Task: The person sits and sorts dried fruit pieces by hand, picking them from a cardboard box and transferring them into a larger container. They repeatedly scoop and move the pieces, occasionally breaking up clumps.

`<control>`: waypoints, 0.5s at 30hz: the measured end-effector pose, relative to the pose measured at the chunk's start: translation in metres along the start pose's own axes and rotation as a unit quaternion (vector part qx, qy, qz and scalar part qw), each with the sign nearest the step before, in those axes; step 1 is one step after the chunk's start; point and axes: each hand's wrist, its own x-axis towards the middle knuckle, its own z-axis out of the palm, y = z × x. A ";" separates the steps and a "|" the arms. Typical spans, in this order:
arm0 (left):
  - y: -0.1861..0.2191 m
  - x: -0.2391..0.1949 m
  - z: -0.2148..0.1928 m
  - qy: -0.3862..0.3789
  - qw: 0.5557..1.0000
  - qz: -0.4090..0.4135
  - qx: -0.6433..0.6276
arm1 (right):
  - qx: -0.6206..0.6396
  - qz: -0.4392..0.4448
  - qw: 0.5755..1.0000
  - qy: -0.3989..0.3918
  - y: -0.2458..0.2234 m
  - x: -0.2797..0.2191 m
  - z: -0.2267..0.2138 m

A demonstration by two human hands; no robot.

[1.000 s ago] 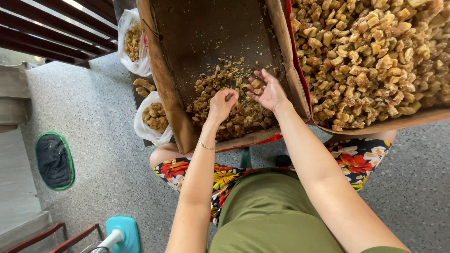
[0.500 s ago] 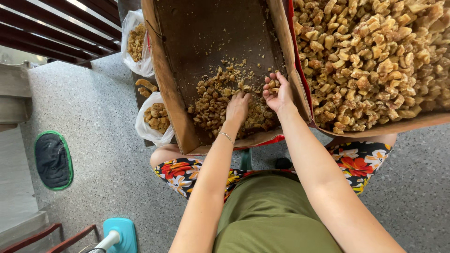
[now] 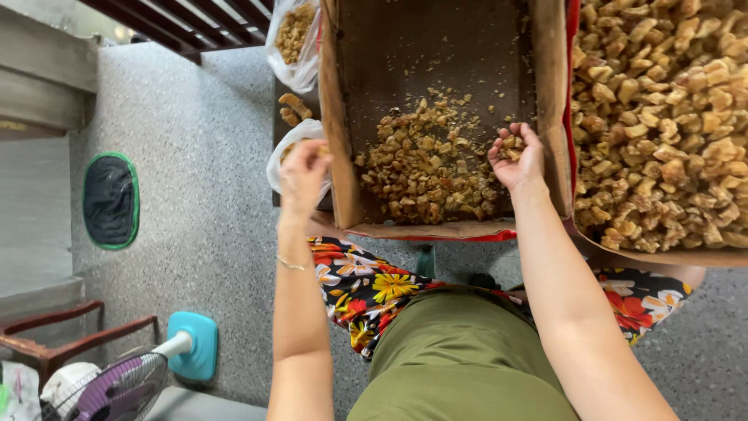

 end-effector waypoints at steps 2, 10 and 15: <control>-0.027 0.005 -0.029 0.037 0.997 -0.011 0.068 | -0.012 -0.008 1.000 0.000 0.000 -0.001 -0.002; -0.052 0.017 -0.028 0.081 0.982 0.031 0.170 | -0.007 -0.019 1.000 -0.004 -0.005 -0.004 -0.004; 0.008 0.035 0.010 0.073 0.991 0.055 0.094 | -0.002 -0.025 0.999 -0.026 -0.002 -0.012 0.006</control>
